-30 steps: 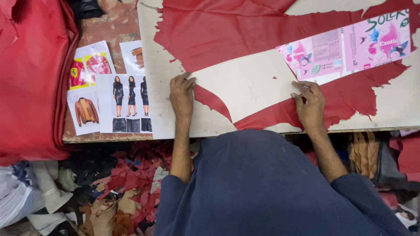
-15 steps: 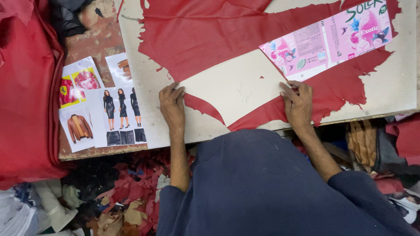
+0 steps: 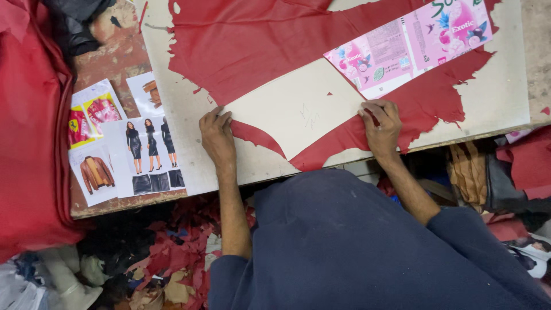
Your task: The person places a paper pattern on red fabric, aligns it, and cuts the fabric around the pattern using a rotary cutter. They then remove the cut piece and place another pattern on the remaining fabric to continue cutting.
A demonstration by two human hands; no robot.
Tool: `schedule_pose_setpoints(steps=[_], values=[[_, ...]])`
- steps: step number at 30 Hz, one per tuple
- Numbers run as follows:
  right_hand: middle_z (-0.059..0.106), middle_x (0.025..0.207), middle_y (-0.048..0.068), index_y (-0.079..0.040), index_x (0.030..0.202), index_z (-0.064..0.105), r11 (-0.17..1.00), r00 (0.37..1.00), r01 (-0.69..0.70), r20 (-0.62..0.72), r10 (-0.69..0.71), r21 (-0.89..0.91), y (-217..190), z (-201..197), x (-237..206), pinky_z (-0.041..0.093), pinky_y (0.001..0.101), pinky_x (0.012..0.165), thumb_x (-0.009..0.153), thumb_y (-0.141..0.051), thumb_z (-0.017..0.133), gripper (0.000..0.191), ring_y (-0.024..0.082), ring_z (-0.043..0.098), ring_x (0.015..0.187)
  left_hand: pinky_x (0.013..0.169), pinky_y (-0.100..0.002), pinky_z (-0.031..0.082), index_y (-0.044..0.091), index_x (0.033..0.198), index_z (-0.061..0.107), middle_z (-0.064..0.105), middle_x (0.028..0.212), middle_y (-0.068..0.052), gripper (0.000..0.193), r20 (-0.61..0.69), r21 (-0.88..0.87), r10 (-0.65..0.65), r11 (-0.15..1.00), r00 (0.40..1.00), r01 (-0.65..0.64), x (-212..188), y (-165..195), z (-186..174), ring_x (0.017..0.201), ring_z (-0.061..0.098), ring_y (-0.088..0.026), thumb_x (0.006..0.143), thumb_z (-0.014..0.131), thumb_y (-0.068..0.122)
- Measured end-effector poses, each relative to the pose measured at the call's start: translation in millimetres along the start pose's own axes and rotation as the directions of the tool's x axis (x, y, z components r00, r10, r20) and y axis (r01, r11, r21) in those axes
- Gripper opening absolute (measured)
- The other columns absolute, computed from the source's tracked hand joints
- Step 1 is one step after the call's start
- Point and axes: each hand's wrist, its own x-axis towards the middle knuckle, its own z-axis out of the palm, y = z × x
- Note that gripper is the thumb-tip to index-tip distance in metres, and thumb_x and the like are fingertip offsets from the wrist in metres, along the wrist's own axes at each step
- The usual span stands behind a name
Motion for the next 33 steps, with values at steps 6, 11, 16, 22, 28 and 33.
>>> schedule_pose_setpoints(steps=[6, 11, 16, 22, 28, 33], values=[[0.066, 0.111, 0.010, 0.002, 0.107, 0.071, 0.912, 0.961, -0.211, -0.094, 0.259, 0.351, 17.1, -1.8, -4.7, 0.053, 0.0274, 0.065, 0.107, -0.006, 0.067, 0.008, 0.013, 0.064, 0.078, 0.097, -0.039, 0.053, 0.004, 0.103, 0.080, 0.072, 0.124, -0.007, 0.016, -0.046, -0.031, 0.041, 0.999, 0.998, -0.043, -9.9, -3.8, 3.2, 0.116, 0.061, -0.030, 0.089, 0.073, -0.002], [0.063, 0.107, 0.008, 0.005, 0.103, 0.070, 0.841, 0.924, -0.291, -0.094, 0.371, 0.457, 25.9, -1.1, -3.3, 0.052, 0.0239, 0.060, 0.109, -0.010, 0.062, 0.018, 0.010, 0.063, 0.073, 0.099, -0.040, 0.052, 0.002, 0.102, 0.079, 0.072, 0.124, -0.008, 0.016, -0.041, -0.015, 0.076, 0.997, 0.996, -0.077, -12.0, -1.2, 6.3, 0.116, 0.060, -0.031, 0.088, 0.074, -0.004], [0.065, 0.103, 0.009, 0.004, 0.104, 0.071, 0.889, 0.938, -0.278, -0.097, 0.333, 0.365, 23.4, -5.8, -4.0, 0.050, 0.0249, 0.060, 0.108, -0.012, 0.065, 0.018, 0.011, 0.063, 0.071, 0.099, -0.040, 0.052, 0.001, 0.102, 0.079, 0.073, 0.123, -0.009, 0.018, -0.047, -0.039, 0.057, 0.998, 0.997, -0.059, -14.8, 8.5, 7.6, 0.116, 0.060, -0.031, 0.087, 0.074, -0.005], [0.066, 0.102, 0.009, 0.003, 0.103, 0.072, 0.929, 0.956, -0.252, -0.080, 0.282, 0.269, 22.8, -12.1, -3.2, 0.049, 0.0260, 0.059, 0.108, -0.014, 0.066, 0.019, 0.012, 0.064, 0.071, 0.101, -0.038, 0.052, 0.001, 0.104, 0.079, 0.073, 0.126, -0.008, 0.018, -0.018, -0.123, -0.013, 0.992, 1.000, 0.010, -21.0, 17.0, 7.2, 0.119, 0.060, -0.030, 0.089, 0.072, -0.005], [0.065, 0.106, 0.009, 0.003, 0.104, 0.071, 0.894, 0.943, -0.297, -0.044, 0.330, 0.336, 27.7, -15.4, -3.4, 0.050, 0.0236, 0.055, 0.108, -0.015, 0.065, 0.019, 0.010, 0.064, 0.070, 0.105, -0.041, 0.049, -0.001, 0.111, 0.077, 0.070, 0.132, -0.011, 0.018, -0.014, -0.118, 0.002, 0.993, 1.000, -0.003, -30.2, 22.5, 7.3, 0.124, 0.057, -0.031, 0.094, 0.073, 0.001], [0.065, 0.106, 0.009, 0.003, 0.104, 0.071, 0.900, 0.945, -0.292, -0.046, 0.324, 0.325, 27.3, -18.7, -4.7, 0.049, 0.0237, 0.055, 0.108, -0.014, 0.065, 0.019, 0.010, 0.064, 0.069, 0.108, -0.045, 0.046, -0.002, 0.120, 0.074, 0.055, 0.148, -0.017, 0.028, 0.006, -0.107, -0.025, 0.994, 1.000, 0.025, -36.7, 33.6, 6.4, 0.132, 0.049, -0.035, 0.095, 0.076, 0.009]])
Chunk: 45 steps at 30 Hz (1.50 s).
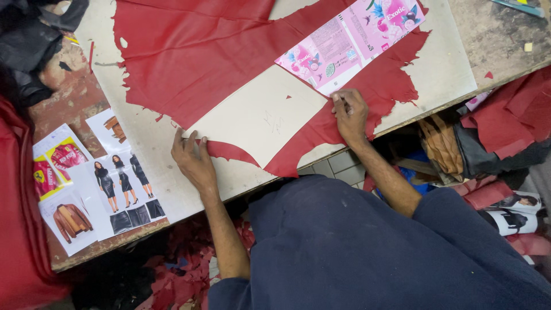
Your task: The person places a paper pattern on red fabric, aligns it, and cuts the fabric around the pattern using a rotary cutter. They then remove the cut piece and place another pattern on the remaining fabric to continue cutting.
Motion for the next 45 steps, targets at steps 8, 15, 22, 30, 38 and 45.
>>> schedule_pose_setpoints(steps=[8, 15, 22, 30, 38, 45], values=[[0.064, 0.108, 0.010, 0.003, 0.106, 0.070, 0.998, 0.999, -0.027, -0.028, 0.029, 0.064, -1.6, -3.3, 5.9, 0.050, 0.0235, 0.057, 0.110, -0.017, 0.060, 0.023, 0.010, 0.063, 0.069, 0.120, -0.057, 0.035, 0.001, 0.126, 0.075, 0.040, 0.161, -0.019, 0.030, -0.127, 0.026, 0.054, 0.998, 0.990, -0.051, -4.8, 34.6, 18.1, 0.148, 0.033, -0.043, 0.097, 0.076, 0.011], [0.063, 0.113, 0.010, 0.004, 0.111, 0.069, 0.980, 0.999, -0.037, -0.026, 0.043, 0.197, 6.8, -20.5, 15.9, 0.050, 0.0232, 0.060, 0.113, -0.018, 0.054, 0.026, 0.010, 0.063, 0.072, 0.123, -0.056, 0.033, 0.005, 0.127, 0.073, 0.048, 0.155, -0.016, 0.028, 0.009, -0.107, 0.167, 0.980, 0.986, -0.166, 1.0, 105.8, 59.1, 0.150, 0.036, -0.040, 0.099, 0.071, 0.009], [0.065, 0.118, 0.008, 0.001, 0.123, 0.061, 0.962, 0.985, -0.096, -0.115, 0.129, 0.254, 31.8, -114.3, 41.0, 0.049, 0.0211, 0.058, 0.114, -0.015, 0.052, 0.021, 0.008, 0.062, 0.074, 0.119, -0.047, 0.039, 0.007, 0.125, 0.072, 0.056, 0.148, -0.012, 0.029, 0.213, -0.344, 0.299, 0.914, 0.930, -0.215, 1.3, 213.0, 113.5, 0.144, 0.045, -0.036, 0.097, 0.069, 0.009], [0.069, 0.114, 0.011, -0.001, 0.131, 0.064, 0.991, 0.996, -0.059, -0.068, 0.052, -0.116, 98.1, -311.3, 204.3, 0.056, 0.0247, 0.064, 0.108, -0.017, 0.067, 0.028, 0.014, 0.068, 0.090, 0.112, -0.044, 0.045, 0.006, 0.128, 0.070, 0.061, 0.141, -0.012, 0.032, 0.249, -0.399, 0.360, 0.884, 0.899, -0.243, -12.2, 346.4, 256.1, 0.134, 0.053, -0.035, 0.096, 0.069, 0.010], [0.067, 0.119, 0.020, 0.003, 0.132, 0.064, 0.904, 0.932, 0.292, 0.305, -0.196, -0.313, 150.0, -380.8, 363.1, 0.056, 0.0399, 0.086, 0.100, -0.020, 0.079, 0.042, 0.030, 0.069, 0.099, 0.101, -0.048, 0.047, 0.005, 0.138, 0.060, 0.054, 0.145, -0.018, 0.058, 0.122, -0.244, 0.448, 0.879, 0.886, -0.410, -19.0, 509.0, 429.8, 0.129, 0.052, -0.036, 0.085, 0.077, 0.022], [0.070, 0.093, 0.016, 0.003, 0.107, 0.071, 0.915, 0.954, 0.178, 0.291, -0.071, -0.361, 162.1, -373.9, 431.5, 0.055, 0.0385, 0.073, 0.093, -0.042, 0.088, 0.050, 0.025, 0.069, 0.081, 0.098, -0.047, 0.040, 0.018, 0.142, 0.059, 0.051, 0.143, -0.019, 0.077, 0.059, 0.104, 0.413, 0.903, 0.909, -0.417, -28.0, 561.4, 489.1, 0.122, 0.050, -0.033, 0.081, 0.075, 0.062]])
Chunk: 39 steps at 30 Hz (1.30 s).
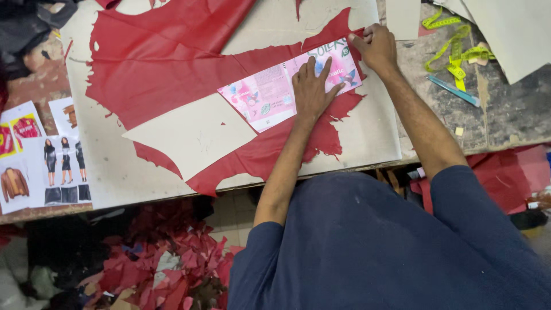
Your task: The person places a paper pattern on red fabric, aligns it, and cuts the fabric around the pattern using a rotary cutter. They then remove the cut piece and place another pattern on the remaining fabric to continue cutting.
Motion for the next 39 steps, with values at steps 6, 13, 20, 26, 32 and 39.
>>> schedule_pose_setpoints(steps=[6, 13, 20, 26, 32, 39], values=[[0.069, 0.076, 0.008, -0.001, 0.091, 0.071, 1.000, 0.994, -0.003, 0.111, 0.002, 0.012, 13.7, 1.0, 53.3, 0.053, 0.0340, 0.062, 0.082, -0.046, 0.094, 0.052, 0.018, 0.067, 0.068, 0.106, -0.052, 0.036, 0.024, 0.147, 0.055, 0.045, 0.147, -0.019, 0.080, 0.072, 0.035, -0.062, 0.998, 0.995, 0.060, 18.9, 7.8, 26.8, 0.129, 0.045, -0.033, 0.081, 0.073, 0.066], [0.066, 0.085, 0.002, -0.004, 0.094, 0.069, 0.961, 0.947, 0.058, 0.290, -0.139, 0.271, 44.5, 13.9, 113.4, 0.051, 0.0234, 0.061, 0.082, -0.026, 0.099, 0.039, 0.009, 0.060, 0.074, 0.129, -0.060, 0.016, 0.028, 0.156, 0.043, 0.029, 0.166, -0.012, 0.082, 0.112, 0.033, -0.008, 0.999, 0.994, 0.005, 38.9, 0.1, 53.8, 0.155, 0.027, -0.030, 0.088, 0.065, 0.068], [0.068, 0.092, 0.009, -0.001, 0.095, 0.064, 0.865, 0.874, 0.480, 0.000, -0.485, 0.142, 53.0, 46.7, 129.8, 0.057, 0.0344, 0.076, 0.085, 0.022, 0.061, 0.025, 0.021, 0.069, 0.089, 0.130, -0.059, 0.015, 0.032, 0.158, 0.039, 0.025, 0.171, -0.008, 0.080, 0.193, 0.065, -0.027, 0.998, 0.981, 0.015, 58.9, -10.2, 58.2, 0.159, 0.023, -0.027, 0.091, 0.058, 0.071], [0.067, 0.093, 0.008, -0.005, 0.095, 0.064, 0.876, 0.872, 0.469, -0.094, -0.480, -0.113, 48.4, 67.7, 133.6, 0.042, 0.0524, 0.088, 0.087, 0.013, 0.067, 0.020, 0.030, 0.059, 0.098, 0.132, -0.059, 0.013, 0.033, 0.159, 0.037, 0.025, 0.170, -0.007, 0.079, 0.258, 0.073, -0.052, 0.997, 0.965, 0.034, 72.6, -15.2, 54.9, 0.159, 0.021, -0.025, 0.092, 0.056, 0.072], [0.062, 0.133, 0.012, -0.009, 0.130, 0.068, 0.543, 0.627, 0.729, 0.088, -0.774, -0.416, 12.4, 78.5, 123.1, 0.041, 0.0474, 0.107, 0.081, -0.014, 0.077, 0.049, 0.029, 0.051, 0.130, 0.129, -0.058, 0.008, 0.031, 0.153, 0.047, 0.030, 0.168, -0.010, 0.074, 0.320, 0.112, -0.066, 0.993, 0.945, 0.031, 74.2, -15.4, 46.8, 0.157, 0.021, -0.025, 0.092, 0.053, 0.072], [0.066, 0.101, 0.010, -0.007, 0.105, 0.069, 0.804, 0.701, 0.595, 0.478, -0.529, 0.016, -17.6, 90.1, 144.0, 0.042, 0.0471, 0.087, 0.090, -0.021, 0.083, 0.025, 0.028, 0.065, 0.093, 0.128, -0.059, 0.008, 0.027, 0.149, 0.055, 0.044, 0.158, -0.013, 0.073, 0.249, 0.088, -0.043, 0.996, 0.967, 0.022, 75.1, -18.6, 42.9, 0.154, 0.026, -0.026, 0.091, 0.052, 0.071]])
